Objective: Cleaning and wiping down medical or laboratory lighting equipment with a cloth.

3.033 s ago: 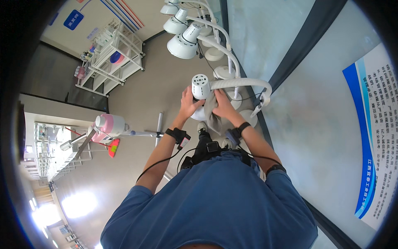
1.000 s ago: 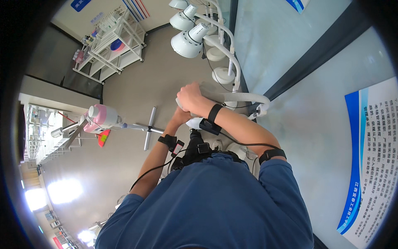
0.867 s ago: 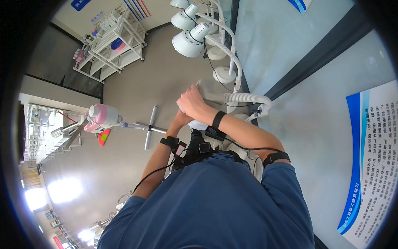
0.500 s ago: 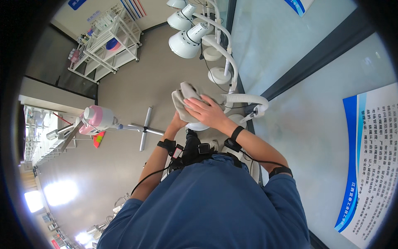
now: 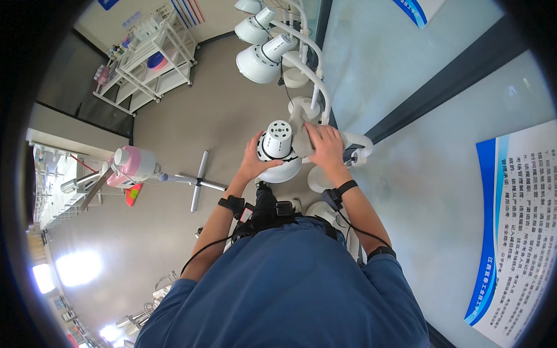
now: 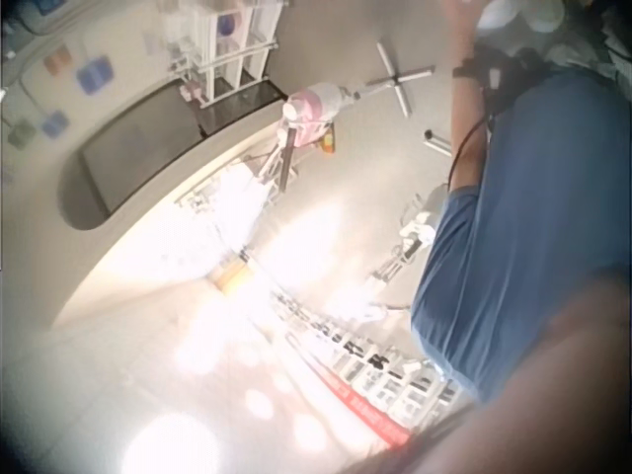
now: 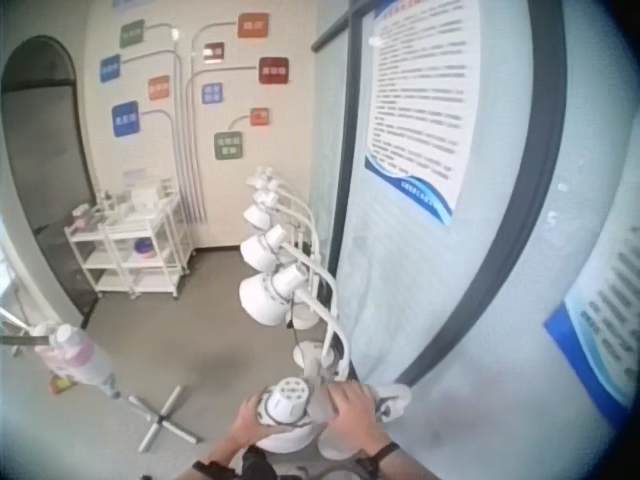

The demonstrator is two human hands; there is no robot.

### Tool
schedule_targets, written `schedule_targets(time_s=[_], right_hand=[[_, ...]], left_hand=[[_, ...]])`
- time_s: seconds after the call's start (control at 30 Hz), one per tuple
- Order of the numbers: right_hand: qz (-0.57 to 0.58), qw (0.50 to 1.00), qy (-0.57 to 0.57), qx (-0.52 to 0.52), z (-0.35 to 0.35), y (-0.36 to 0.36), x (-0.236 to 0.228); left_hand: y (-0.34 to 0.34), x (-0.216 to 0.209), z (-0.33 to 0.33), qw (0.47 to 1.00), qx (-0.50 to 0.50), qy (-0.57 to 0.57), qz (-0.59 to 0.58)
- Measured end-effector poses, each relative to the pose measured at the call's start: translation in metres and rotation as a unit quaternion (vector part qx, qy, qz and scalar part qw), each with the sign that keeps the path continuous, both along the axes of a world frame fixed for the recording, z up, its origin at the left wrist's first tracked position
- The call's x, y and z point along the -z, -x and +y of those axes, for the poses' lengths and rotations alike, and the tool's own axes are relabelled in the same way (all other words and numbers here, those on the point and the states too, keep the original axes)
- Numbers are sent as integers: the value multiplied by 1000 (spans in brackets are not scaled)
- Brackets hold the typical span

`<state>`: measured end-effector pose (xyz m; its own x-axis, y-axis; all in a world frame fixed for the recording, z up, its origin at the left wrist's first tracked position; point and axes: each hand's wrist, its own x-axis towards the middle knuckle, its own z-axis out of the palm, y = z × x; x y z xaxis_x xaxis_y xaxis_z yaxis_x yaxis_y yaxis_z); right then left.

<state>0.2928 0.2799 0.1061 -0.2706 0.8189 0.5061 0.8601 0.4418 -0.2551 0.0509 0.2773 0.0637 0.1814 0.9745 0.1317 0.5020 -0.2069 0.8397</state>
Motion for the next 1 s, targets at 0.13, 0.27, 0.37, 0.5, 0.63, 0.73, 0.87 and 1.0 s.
schedule_targets(time_s=[0.13, 0.27, 0.37, 0.5, 0.63, 0.73, 0.87, 1.0], right_hand=[[3, 999, -30, 28, 5, -40, 12], [-10, 994, -56, 93, -2, -40, 5], [-117, 984, -58, 118, -11, -13, -24], [-64, 997, 20, 44, 7, 15, -1], [-36, 995, 89, 4, 13, 28, -2], [-27, 998, 49, -27, 12, 22, -6], [-39, 999, 19, 13, 10, -27, 8], [1, 999, -4, 48, 4, -66, 20]], left_hand=[[0, -1, -1, 998, -14, 37, -41], [0, -2, -6, 999, -23, 38, -27], [-2, -2, -5, 999, -33, 27, 2], [-12, -19, -12, 995, -59, 17, 82], [-32, -46, -14, 972, -95, -131, 167], [-25, -43, 2, 998, -42, -1, 43], [-41, -49, 1, 990, -44, -101, 83], [-30, -36, 3, 998, -36, -48, 34]])
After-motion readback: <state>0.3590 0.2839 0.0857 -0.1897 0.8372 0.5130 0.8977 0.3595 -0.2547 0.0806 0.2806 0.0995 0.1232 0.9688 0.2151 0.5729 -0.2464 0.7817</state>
